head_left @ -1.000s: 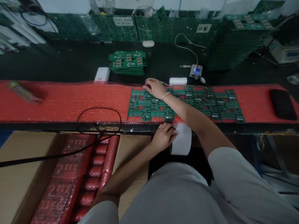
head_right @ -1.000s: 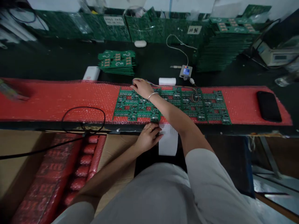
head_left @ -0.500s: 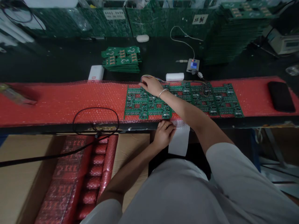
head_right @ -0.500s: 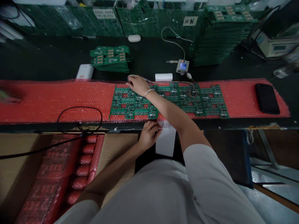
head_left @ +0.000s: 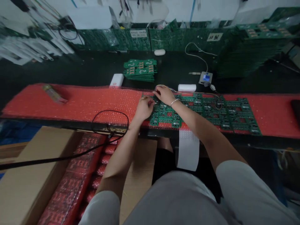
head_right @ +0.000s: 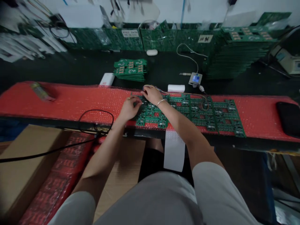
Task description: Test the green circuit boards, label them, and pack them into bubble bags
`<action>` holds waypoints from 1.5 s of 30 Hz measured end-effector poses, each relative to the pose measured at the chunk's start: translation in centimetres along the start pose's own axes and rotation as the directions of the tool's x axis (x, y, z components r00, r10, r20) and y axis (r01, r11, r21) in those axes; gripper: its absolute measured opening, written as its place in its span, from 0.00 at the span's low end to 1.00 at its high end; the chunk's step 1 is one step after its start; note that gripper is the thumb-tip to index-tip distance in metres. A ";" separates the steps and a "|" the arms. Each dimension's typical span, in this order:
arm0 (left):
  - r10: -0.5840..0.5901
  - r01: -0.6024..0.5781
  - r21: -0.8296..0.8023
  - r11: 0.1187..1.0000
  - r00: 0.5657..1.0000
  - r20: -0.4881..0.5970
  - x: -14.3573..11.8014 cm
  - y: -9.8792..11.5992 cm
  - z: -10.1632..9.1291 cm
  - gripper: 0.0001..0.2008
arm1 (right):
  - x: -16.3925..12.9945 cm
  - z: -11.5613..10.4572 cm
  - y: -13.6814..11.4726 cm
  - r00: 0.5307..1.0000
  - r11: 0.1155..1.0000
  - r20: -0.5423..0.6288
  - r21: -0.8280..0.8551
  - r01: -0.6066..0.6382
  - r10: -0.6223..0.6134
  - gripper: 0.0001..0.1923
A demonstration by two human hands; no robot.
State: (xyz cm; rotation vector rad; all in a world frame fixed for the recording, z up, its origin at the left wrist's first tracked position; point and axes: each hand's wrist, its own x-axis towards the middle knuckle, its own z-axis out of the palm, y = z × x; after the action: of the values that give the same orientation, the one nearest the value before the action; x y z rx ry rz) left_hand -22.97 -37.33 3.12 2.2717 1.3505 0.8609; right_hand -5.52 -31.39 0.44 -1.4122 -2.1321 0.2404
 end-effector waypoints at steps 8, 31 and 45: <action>-0.045 0.017 0.177 0.984 0.987 0.155 3.7 -2.7 1.1 0.07 | 0.0 0.0 -0.2 1.000 1.000 -0.007 -0.004 0.001 -0.001 0.08; 0.170 -0.233 0.243 0.942 0.952 0.254 0.1 -3.2 0.4 0.23 | -2.3 -3.2 -2.4 0.980 0.949 -0.198 0.312 0.033 0.031 0.14; 0.047 -0.050 -0.026 0.998 0.994 -0.098 -5.8 -2.0 -3.1 0.23 | -7.7 -0.7 -5.8 0.996 0.962 0.000 0.259 0.091 -0.094 0.12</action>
State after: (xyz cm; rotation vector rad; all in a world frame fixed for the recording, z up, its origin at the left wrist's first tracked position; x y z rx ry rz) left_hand -28.39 -41.45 2.42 2.2762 1.3195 1.0123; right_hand -7.55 -40.88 0.88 -1.1609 -2.0820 0.4741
